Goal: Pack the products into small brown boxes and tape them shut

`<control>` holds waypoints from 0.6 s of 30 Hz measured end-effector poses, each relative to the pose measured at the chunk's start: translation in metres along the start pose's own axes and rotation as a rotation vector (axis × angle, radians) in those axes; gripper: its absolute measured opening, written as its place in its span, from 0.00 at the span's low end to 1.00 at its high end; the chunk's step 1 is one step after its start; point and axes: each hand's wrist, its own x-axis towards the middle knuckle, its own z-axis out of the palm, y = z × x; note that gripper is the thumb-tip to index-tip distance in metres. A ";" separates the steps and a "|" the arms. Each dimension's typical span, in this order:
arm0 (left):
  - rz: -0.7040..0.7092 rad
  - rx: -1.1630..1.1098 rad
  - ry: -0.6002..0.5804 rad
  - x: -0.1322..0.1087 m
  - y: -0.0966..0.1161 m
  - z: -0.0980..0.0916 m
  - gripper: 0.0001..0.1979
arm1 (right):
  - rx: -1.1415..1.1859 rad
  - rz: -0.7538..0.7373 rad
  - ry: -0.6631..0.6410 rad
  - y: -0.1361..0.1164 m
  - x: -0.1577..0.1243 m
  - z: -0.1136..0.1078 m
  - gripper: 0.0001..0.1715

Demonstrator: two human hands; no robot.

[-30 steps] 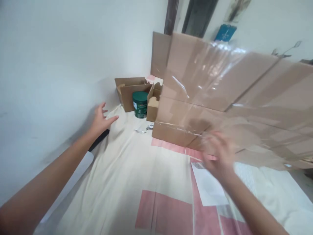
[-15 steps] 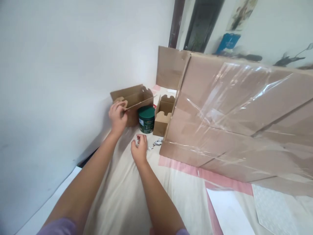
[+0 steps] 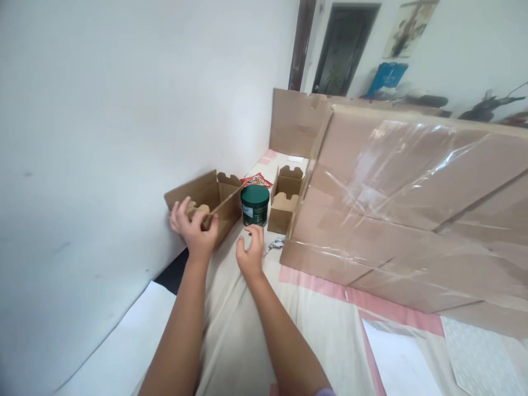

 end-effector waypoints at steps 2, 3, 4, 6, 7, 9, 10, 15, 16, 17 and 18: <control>0.007 -0.029 0.012 -0.011 -0.010 0.014 0.11 | -0.029 -0.067 0.054 -0.021 0.019 -0.016 0.11; -0.003 -0.041 0.034 -0.017 -0.013 0.022 0.11 | -0.046 -0.099 0.077 -0.032 0.032 -0.022 0.10; -0.021 -0.051 0.059 -0.022 -0.016 0.029 0.12 | -0.065 -0.129 0.102 -0.043 0.049 -0.026 0.09; -0.075 -0.065 0.076 -0.030 -0.019 0.041 0.22 | -0.106 -0.164 0.134 -0.062 0.093 -0.025 0.09; -0.107 -0.069 0.075 -0.033 -0.020 0.045 0.27 | -0.129 -0.161 0.139 -0.070 0.119 -0.020 0.10; -0.160 -0.071 0.068 -0.036 -0.021 0.050 0.33 | -0.180 -0.114 0.102 -0.076 0.174 -0.002 0.10; -0.168 -0.069 0.073 -0.037 -0.021 0.051 0.33 | -0.302 -0.032 -0.008 -0.075 0.201 0.009 0.11; -0.064 -0.034 0.184 -0.037 -0.023 0.051 0.30 | -0.516 0.130 -0.285 -0.041 0.298 0.064 0.11; -0.050 -0.031 0.194 -0.037 -0.022 0.052 0.29 | -0.562 0.148 -0.366 -0.032 0.309 0.073 0.10; -0.044 -0.032 0.197 -0.036 -0.022 0.052 0.29 | -0.607 0.155 -0.449 -0.022 0.317 0.081 0.10; -0.046 -0.035 0.197 -0.036 -0.021 0.052 0.28 | -0.649 0.149 -0.527 -0.013 0.324 0.088 0.12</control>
